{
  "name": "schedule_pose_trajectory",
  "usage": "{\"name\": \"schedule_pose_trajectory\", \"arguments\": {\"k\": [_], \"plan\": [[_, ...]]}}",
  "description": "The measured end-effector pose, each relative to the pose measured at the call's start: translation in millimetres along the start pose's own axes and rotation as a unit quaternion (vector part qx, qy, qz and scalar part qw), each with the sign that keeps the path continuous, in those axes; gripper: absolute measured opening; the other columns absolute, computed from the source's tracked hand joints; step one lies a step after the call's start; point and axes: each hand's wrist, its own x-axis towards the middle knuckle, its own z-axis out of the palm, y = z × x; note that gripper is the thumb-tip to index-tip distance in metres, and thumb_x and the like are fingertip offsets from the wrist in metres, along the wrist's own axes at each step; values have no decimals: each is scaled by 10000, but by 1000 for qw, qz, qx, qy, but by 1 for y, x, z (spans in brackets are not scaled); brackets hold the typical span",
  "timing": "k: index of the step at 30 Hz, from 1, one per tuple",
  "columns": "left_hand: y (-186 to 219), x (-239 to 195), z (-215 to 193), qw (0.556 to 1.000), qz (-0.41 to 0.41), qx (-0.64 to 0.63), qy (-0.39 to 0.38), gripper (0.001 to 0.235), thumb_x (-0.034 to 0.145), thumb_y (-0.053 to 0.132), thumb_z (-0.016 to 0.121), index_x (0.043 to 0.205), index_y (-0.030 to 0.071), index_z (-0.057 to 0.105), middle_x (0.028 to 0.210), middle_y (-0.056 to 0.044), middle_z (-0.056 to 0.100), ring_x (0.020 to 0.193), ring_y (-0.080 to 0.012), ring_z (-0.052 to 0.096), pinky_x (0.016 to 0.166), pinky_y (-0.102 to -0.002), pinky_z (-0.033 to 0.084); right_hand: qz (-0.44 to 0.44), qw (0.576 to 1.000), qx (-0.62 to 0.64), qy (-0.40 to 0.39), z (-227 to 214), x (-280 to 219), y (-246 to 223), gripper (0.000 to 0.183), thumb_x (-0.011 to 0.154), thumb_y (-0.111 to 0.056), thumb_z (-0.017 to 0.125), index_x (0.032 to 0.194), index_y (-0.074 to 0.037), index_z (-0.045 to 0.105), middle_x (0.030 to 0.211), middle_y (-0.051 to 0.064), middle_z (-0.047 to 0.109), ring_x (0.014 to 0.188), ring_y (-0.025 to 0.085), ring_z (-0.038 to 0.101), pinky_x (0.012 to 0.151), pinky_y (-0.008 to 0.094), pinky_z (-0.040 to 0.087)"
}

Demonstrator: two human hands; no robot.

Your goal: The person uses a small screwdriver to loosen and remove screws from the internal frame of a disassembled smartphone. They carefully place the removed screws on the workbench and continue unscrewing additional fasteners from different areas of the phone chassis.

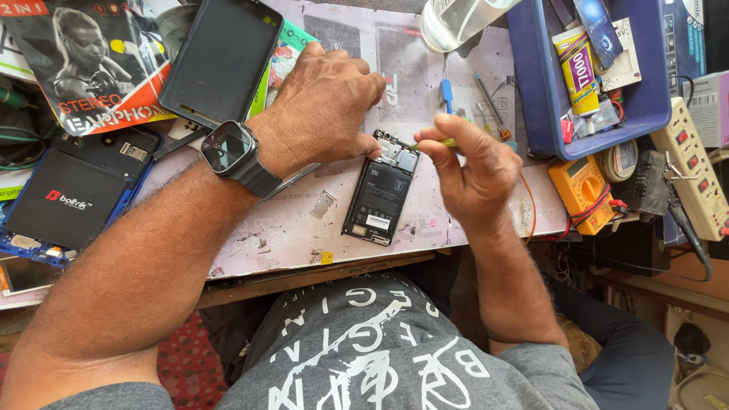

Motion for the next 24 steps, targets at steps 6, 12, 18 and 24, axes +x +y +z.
{"name": "schedule_pose_trajectory", "arguments": {"k": [6, 12, 18, 24], "plan": [[0, 2, -2, 1000, -8, 4, -25, 623, 607, 511, 943, 1051, 113, 765, 927, -78, 717, 996, -271, 629, 908, -490, 394, 39, 993, 113, -20, -4, 1, 3, 327, 1095, -44, 634, 1388, -17, 492, 1163, 150, 728, 1059, 195, 755, 914, 309, 656], [0, 2, 1, 1000, -10, -4, -9, 609, 603, 505, 943, 1045, 124, 768, 889, -67, 718, 969, -264, 631, 899, -488, 388, 3, 1000, 21, -12, 0, -1, 4, 372, 1037, -20, 747, 1359, -60, 564, 1019, 123, 762, 918, 185, 779, 803, 288, 658], [-2, 1, 2, 1000, -4, -3, 0, 617, 609, 508, 943, 1053, 118, 767, 910, -75, 716, 971, -266, 635, 883, -489, 396, 29, 996, 83, -23, 3, -1, -2, 340, 1124, -39, 619, 1432, -32, 473, 1220, 197, 712, 1092, 218, 758, 951, 343, 654], [-3, 2, 3, 1000, -3, 3, -3, 635, 602, 525, 940, 1058, 119, 763, 901, -79, 719, 970, -268, 634, 892, -495, 394, -23, 1000, -8, -2, 2, -9, 0, 305, 1030, -34, 722, 1285, -45, 557, 1007, 160, 763, 982, 222, 782, 807, 303, 654]]}}
